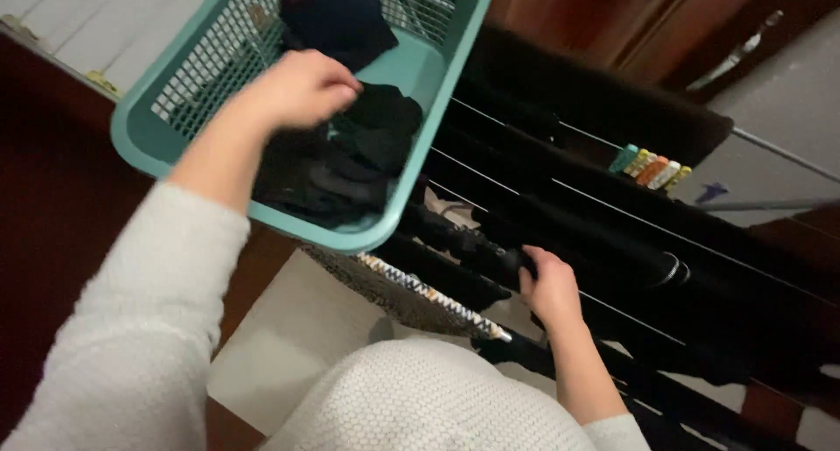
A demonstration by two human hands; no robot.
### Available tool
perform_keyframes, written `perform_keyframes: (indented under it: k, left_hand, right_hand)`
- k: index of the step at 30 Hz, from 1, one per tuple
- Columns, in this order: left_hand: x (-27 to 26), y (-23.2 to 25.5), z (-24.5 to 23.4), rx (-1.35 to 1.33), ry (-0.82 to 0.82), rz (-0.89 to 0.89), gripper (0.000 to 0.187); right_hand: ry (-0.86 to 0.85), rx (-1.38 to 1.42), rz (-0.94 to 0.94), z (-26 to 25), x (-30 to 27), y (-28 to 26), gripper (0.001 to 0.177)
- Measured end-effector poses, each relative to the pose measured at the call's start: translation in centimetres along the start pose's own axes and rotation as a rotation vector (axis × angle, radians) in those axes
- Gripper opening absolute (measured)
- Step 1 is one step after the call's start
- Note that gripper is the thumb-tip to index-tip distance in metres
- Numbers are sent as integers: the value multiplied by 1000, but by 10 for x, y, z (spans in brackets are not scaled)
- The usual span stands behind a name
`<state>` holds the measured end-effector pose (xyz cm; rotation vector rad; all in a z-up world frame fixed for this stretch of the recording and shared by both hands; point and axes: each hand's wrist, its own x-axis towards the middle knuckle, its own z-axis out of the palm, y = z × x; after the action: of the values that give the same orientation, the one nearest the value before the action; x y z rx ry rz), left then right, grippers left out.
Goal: The person takes wet clothes from a teal laundry basket and hangs them on a metal drying rack using colorful clothespins. The person handles socks, underwear, and small garments one at a time, clipping them to the rack's horizontal bars.
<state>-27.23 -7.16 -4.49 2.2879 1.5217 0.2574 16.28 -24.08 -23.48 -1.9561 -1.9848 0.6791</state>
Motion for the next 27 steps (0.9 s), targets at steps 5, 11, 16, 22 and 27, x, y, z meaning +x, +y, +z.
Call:
perform_keyframes:
  k: [5,11,16,22,27]
  left_hand:
    - [55,-104,-3,-37,-229,-541,43]
    - [82,-118,-5,-22,-134,-427,31]
    - [83,-78,-58,-163,174,135,22]
    - [38,75,-90,-729,17,582,53]
    - [30,153,-49,-739,116,707,59]
  right_hand:
    - [248,-27,-95,-1,-7,9,38]
    - [374,54,-50,-13,-12,-29,33]
    - [247,465,44,-56,-9,-107,32]
    - [-33,1238,-141,-80,11,-149,58]
    - [-174,1665,-352,-78,19,-150,50]
